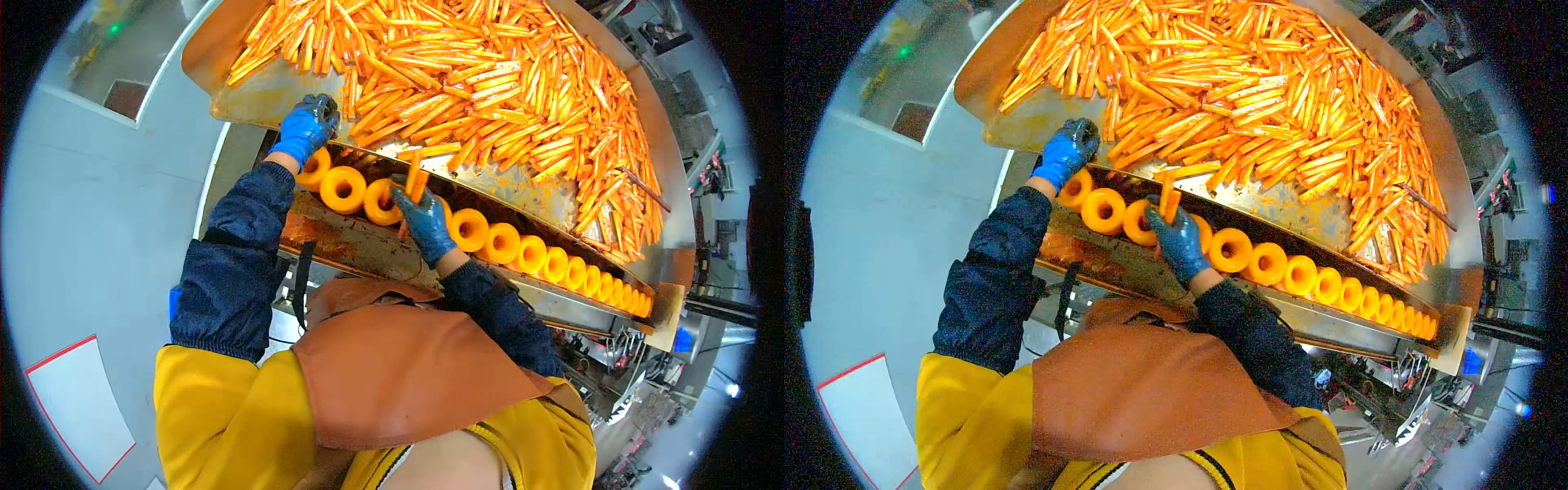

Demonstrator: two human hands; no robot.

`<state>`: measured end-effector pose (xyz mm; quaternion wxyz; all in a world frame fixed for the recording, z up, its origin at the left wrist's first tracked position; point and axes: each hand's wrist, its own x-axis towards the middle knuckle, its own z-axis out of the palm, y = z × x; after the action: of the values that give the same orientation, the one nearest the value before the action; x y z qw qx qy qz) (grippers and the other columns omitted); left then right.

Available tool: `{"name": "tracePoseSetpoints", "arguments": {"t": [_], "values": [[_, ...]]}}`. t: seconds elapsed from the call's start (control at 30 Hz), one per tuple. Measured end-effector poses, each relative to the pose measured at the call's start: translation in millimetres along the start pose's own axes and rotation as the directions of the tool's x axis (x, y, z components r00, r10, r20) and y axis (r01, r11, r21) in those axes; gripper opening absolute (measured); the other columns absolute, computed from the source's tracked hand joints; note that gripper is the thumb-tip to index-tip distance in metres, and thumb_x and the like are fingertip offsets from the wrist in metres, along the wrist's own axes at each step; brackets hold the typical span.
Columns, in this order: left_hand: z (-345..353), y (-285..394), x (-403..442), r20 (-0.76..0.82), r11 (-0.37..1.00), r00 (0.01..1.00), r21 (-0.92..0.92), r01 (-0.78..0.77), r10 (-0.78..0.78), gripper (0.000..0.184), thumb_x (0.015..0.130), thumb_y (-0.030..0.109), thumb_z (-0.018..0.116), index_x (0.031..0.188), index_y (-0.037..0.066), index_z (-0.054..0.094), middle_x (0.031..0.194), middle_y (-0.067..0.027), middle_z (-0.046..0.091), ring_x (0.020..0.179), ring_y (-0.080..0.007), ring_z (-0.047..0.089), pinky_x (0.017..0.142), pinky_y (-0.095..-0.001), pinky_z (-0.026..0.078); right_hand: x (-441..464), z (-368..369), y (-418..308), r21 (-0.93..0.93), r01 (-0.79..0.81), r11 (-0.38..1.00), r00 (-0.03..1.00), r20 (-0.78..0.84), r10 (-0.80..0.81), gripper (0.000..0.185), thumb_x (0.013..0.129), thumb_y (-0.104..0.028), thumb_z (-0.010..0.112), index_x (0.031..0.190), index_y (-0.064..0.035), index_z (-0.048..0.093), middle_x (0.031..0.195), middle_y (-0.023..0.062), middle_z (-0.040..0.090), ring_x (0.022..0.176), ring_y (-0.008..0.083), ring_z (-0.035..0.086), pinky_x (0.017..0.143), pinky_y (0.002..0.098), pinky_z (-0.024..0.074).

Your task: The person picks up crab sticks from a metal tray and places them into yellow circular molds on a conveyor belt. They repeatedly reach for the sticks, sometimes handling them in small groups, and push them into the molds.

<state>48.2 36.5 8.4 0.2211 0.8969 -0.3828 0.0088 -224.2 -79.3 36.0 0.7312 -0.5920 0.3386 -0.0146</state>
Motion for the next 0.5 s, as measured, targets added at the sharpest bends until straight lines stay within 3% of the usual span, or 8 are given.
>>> {"name": "tracePoseSetpoints", "arguments": {"t": [0.1, 0.17, 0.23, 0.27, 0.37, 0.4, 0.43, 0.5], "values": [[0, -2, 3, 0.025, 0.999, 0.999, -0.024, -0.037, 0.038, 0.025, 0.081, 0.031, 0.061, 0.099, 0.015, 0.057, 0.099, -0.0161, 0.058, 0.091, -0.0359, 0.058, 0.079, -0.0461, 0.048, 5, 8, 4, 0.126, 0.172, 0.977, 0.982, -0.101, -0.16, 0.026, 0.086, -0.021, 0.066, 0.104, -0.002, 0.063, 0.075, 0.0007, 0.061, 0.06, 0.0065, 0.052, 0.053, 0.0231, 0.0435], [1, -1, 2, 0.021, 1.0, 1.0, -0.021, -0.021, 0.021, 0.025, 0.081, 0.032, 0.061, 0.099, 0.015, 0.057, 0.099, -0.016, 0.058, 0.091, -0.0358, 0.058, 0.079, -0.0459, 0.048, 11, 15, -1, -0.039, 0.121, 0.992, 0.989, -0.081, -0.124, 0.019, 0.086, -0.018, 0.065, 0.097, -0.0017, 0.063, 0.079, 0.0014, 0.062, 0.066, 0.0066, 0.054, 0.059, 0.0231, 0.0446], [1, -1, 3, 0.017, 1.0, 1.0, -0.011, -0.004, 0.004, 0.025, 0.081, 0.033, 0.061, 0.099, 0.016, 0.057, 0.099, -0.0158, 0.058, 0.091, -0.0357, 0.058, 0.079, -0.0457, 0.048, 25, 38, 7, 0.126, 0.253, 0.959, 0.967, 0.008, -0.256, 0.015, 0.086, -0.016, 0.065, 0.092, -0.0026, 0.062, 0.08, 0.0011, 0.063, 0.07, 0.0081, 0.055, 0.064, 0.0249, 0.0455], [0, 0, 1, 0.006, 1.0, 1.0, -0.02, -0.004, 0.004, 0.025, 0.08, 0.033, 0.061, 0.098, 0.016, 0.058, 0.1, -0.0158, 0.058, 0.091, -0.0357, 0.058, 0.08, -0.0456, 0.048, 43, 42, 27, -0.002, 0.297, 0.955, 0.955, 0.022, -0.297, 0.018, 0.088, -0.02, 0.062, 0.093, -0.0031, 0.062, 0.081, 0.002, 0.064, 0.073, 0.0112, 0.058, 0.066, 0.0288, 0.0469], [-4, 3, -1, -0.007, 0.999, 1.0, -0.032, -0.023, 0.023, 0.025, 0.081, 0.033, 0.06, 0.098, 0.015, 0.058, 0.098, -0.0164, 0.059, 0.091, -0.0364, 0.058, 0.079, -0.0457, 0.048, 45, 44, 36, -0.059, 0.255, 0.965, 0.964, 0.088, -0.25, 0.022, 0.09, -0.024, 0.057, 0.095, -0.0037, 0.062, 0.085, 0.0085, 0.066, 0.074, 0.0193, 0.062, 0.069, 0.0322, 0.0481], [-6, 3, 0, -0.006, 0.998, 0.999, -0.036, -0.042, 0.041, 0.026, 0.082, 0.033, 0.058, 0.099, 0.013, 0.058, 0.096, -0.017, 0.059, 0.09, -0.0372, 0.058, 0.079, -0.0459, 0.047, 44, 40, 34, -0.343, 0.464, 0.816, 0.879, 0.065, -0.472, 0.024, 0.092, -0.025, 0.053, 0.1, -0.0036, 0.062, 0.088, 0.0153, 0.066, 0.076, 0.0275, 0.064, 0.07, 0.0343, 0.0489], [-9, 4, 0, -0.006, 0.998, 0.999, -0.04, -0.04, 0.04, 0.026, 0.082, 0.033, 0.058, 0.099, 0.013, 0.058, 0.096, -0.017, 0.059, 0.09, -0.0372, 0.058, 0.079, -0.0459, 0.047, 38, 35, 27, -0.348, 0.462, 0.816, 0.88, 0.066, -0.47, 0.024, 0.092, -0.025, 0.053, 0.1, -0.0036, 0.062, 0.088, 0.0153, 0.066, 0.076, 0.0275, 0.064, 0.07, 0.0343, 0.0489], [-10, 6, -1, 0.03, 0.999, 1.0, -0.046, -0.006, 0.007, 0.028, 0.083, 0.035, 0.058, 0.101, 0.014, 0.059, 0.098, -0.0179, 0.059, 0.094, -0.0369, 0.057, 0.082, -0.0456, 0.047, 25, 21, 12, -0.873, 0.338, 0.351, 0.853, 0.127, -0.506, 0.024, 0.092, -0.023, 0.052, 0.104, -0.0048, 0.063, 0.088, 0.0183, 0.065, 0.077, 0.0322, 0.063, 0.067, 0.0356, 0.0491]]}}
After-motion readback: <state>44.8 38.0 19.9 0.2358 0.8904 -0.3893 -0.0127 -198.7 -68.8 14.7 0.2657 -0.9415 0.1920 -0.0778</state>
